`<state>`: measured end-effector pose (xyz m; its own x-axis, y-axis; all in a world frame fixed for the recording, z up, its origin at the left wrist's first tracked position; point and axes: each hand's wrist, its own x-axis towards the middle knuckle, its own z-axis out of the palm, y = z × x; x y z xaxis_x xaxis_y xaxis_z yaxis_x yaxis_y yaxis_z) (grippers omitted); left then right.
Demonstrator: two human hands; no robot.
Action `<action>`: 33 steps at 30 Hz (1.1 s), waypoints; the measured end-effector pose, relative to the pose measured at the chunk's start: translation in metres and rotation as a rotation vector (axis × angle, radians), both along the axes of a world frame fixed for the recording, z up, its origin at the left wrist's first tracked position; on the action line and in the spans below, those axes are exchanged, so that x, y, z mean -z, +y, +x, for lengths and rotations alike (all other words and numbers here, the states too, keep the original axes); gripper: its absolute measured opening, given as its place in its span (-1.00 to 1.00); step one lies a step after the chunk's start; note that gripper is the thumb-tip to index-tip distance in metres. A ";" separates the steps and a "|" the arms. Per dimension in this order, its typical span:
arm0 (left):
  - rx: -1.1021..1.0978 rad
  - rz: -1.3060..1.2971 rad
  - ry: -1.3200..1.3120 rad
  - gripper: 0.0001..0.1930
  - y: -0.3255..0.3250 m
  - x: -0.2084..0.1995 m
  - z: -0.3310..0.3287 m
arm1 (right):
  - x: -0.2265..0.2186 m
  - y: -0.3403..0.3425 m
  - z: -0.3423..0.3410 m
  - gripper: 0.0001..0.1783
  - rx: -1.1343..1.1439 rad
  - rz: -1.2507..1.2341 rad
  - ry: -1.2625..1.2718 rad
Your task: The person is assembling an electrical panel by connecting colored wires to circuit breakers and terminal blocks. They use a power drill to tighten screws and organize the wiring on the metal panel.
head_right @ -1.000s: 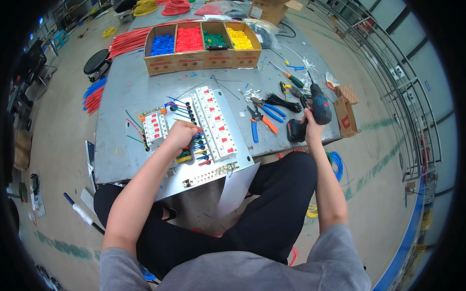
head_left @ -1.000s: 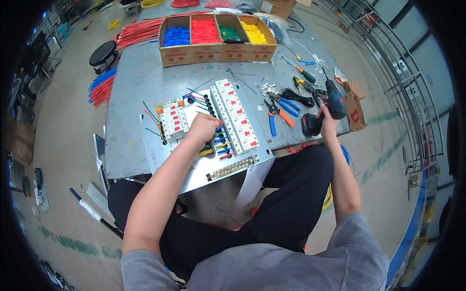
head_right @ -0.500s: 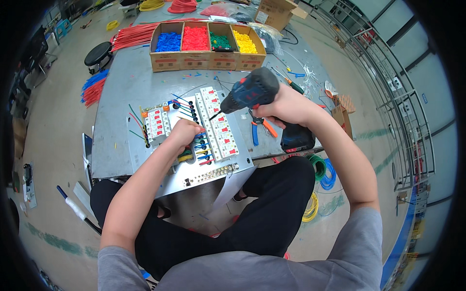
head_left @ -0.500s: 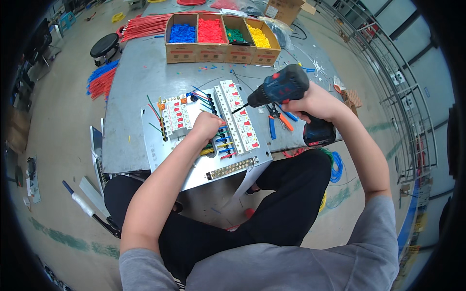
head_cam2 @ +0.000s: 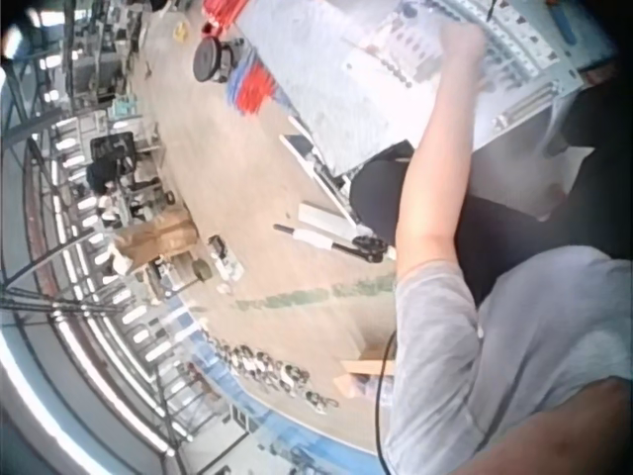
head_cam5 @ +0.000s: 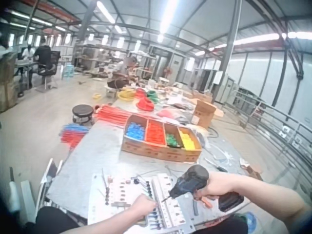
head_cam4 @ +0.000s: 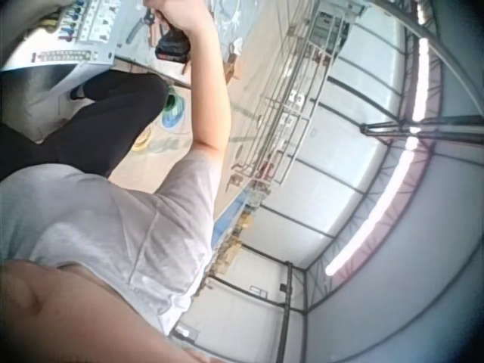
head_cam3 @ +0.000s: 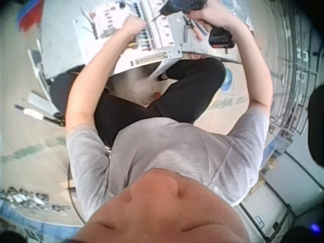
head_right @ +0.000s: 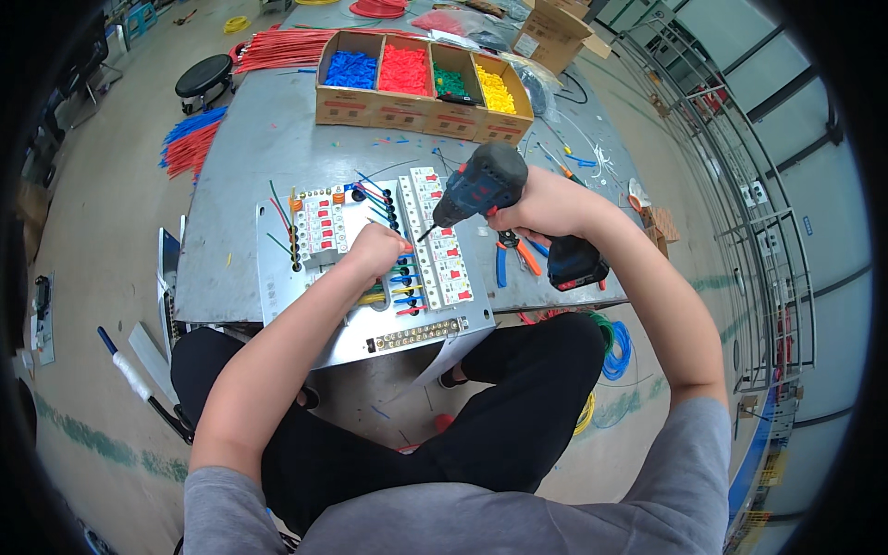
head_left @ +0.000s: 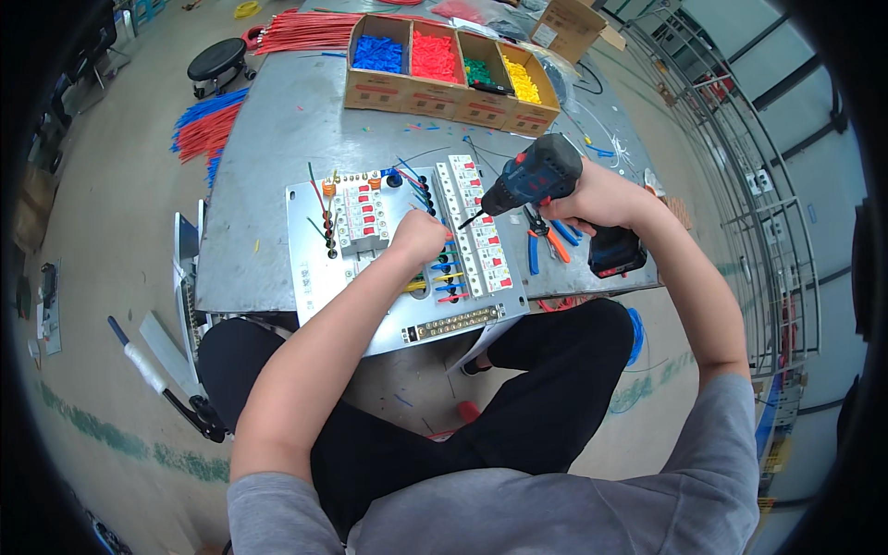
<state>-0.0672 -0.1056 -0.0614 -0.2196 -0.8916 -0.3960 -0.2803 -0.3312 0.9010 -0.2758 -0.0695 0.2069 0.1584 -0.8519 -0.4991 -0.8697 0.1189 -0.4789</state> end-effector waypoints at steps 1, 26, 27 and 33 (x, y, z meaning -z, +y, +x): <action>-0.007 0.001 0.004 -0.80 0.001 -0.001 -0.001 | -0.011 0.002 0.018 -0.78 -0.024 -0.021 0.041; 0.135 -0.215 -0.158 -0.79 0.006 -0.009 0.003 | -0.020 -0.038 0.026 -0.58 -0.319 0.094 0.380; 0.136 -0.249 -0.191 -0.80 0.010 -0.013 0.003 | -0.023 -0.036 0.028 -0.60 -0.305 0.096 0.388; 0.214 -0.458 -0.408 -0.85 0.023 -0.026 0.000 | -0.019 -0.038 0.012 -0.63 -0.287 0.122 0.318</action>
<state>-0.0670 -0.0822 -0.0353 -0.3238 -0.9431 -0.0755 -0.6471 0.1625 0.7449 -0.2642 -0.1072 0.2260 0.2023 -0.7274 -0.6557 -0.9776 -0.1101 -0.1795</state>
